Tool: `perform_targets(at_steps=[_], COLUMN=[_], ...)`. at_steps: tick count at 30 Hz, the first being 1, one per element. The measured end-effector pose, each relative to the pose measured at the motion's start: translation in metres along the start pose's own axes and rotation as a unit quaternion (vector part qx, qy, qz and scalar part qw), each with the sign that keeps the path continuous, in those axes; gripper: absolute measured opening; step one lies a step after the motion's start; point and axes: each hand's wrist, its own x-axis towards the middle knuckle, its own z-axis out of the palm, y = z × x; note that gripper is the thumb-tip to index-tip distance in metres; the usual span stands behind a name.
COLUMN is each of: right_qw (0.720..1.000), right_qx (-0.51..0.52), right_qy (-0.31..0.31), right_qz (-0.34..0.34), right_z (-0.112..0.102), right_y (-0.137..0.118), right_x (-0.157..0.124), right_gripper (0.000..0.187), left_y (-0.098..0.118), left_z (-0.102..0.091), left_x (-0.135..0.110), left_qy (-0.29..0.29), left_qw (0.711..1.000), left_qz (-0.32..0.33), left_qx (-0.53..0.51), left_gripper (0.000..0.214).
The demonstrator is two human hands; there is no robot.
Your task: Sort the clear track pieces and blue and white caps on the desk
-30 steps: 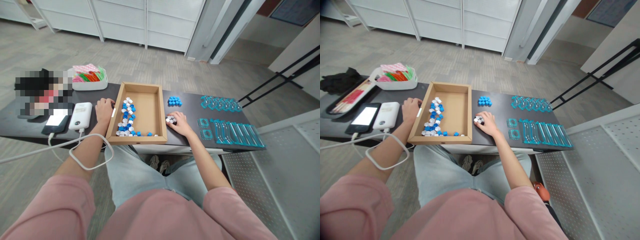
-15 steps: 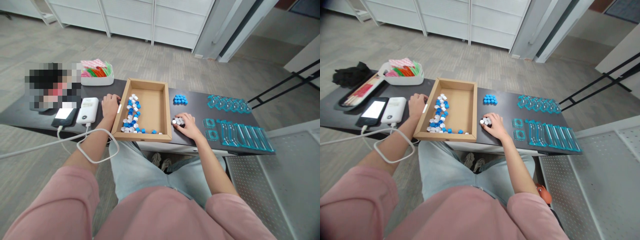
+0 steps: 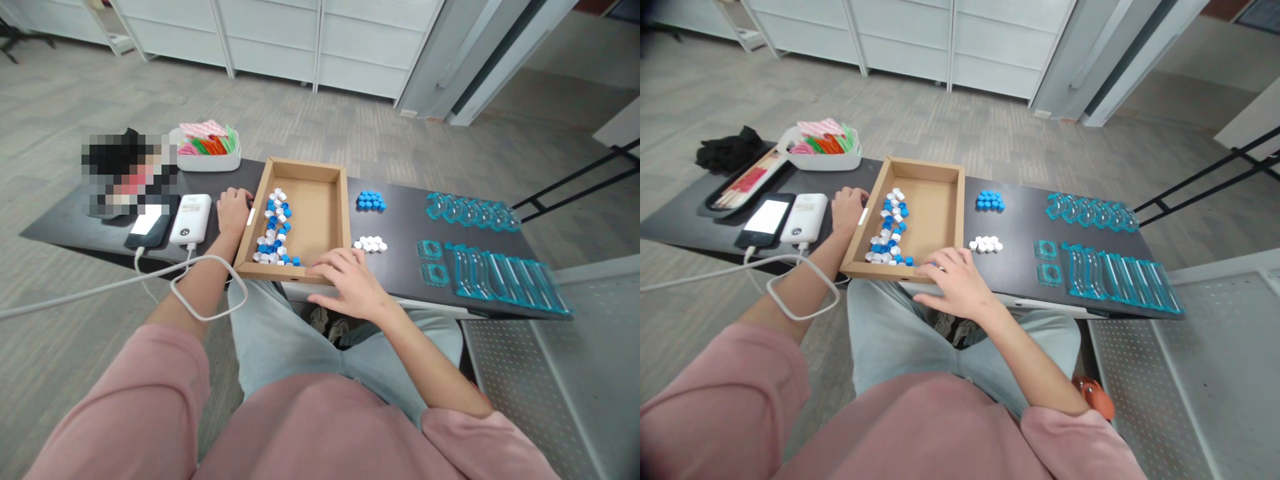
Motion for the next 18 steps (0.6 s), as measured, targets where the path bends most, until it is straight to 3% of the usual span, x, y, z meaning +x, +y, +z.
perform_targets(at_steps=[4,7,18], right_qw=[1.000,1.000,0.998], right_qx=[-0.013,-0.001,-0.046], right_qy=[0.003,-0.004,0.041], right_qz=[0.027,0.014,0.001], right_z=[0.018,0.014,-0.067], right_y=[-0.005,-0.001,-0.005], right_x=[0.008,0.015,0.042], right_gripper=[0.031,0.026,0.036], left_y=[0.001,-0.001,-0.019], left_z=[-0.001,-0.001,0.018], left_x=[0.000,0.001,0.006], left_qy=[-0.005,-0.007,-0.012], left_qw=[1.000,1.000,0.999], left_qz=[0.001,0.003,0.021], left_qx=[0.004,0.014,0.022], left_gripper=[0.038,0.037,0.036])
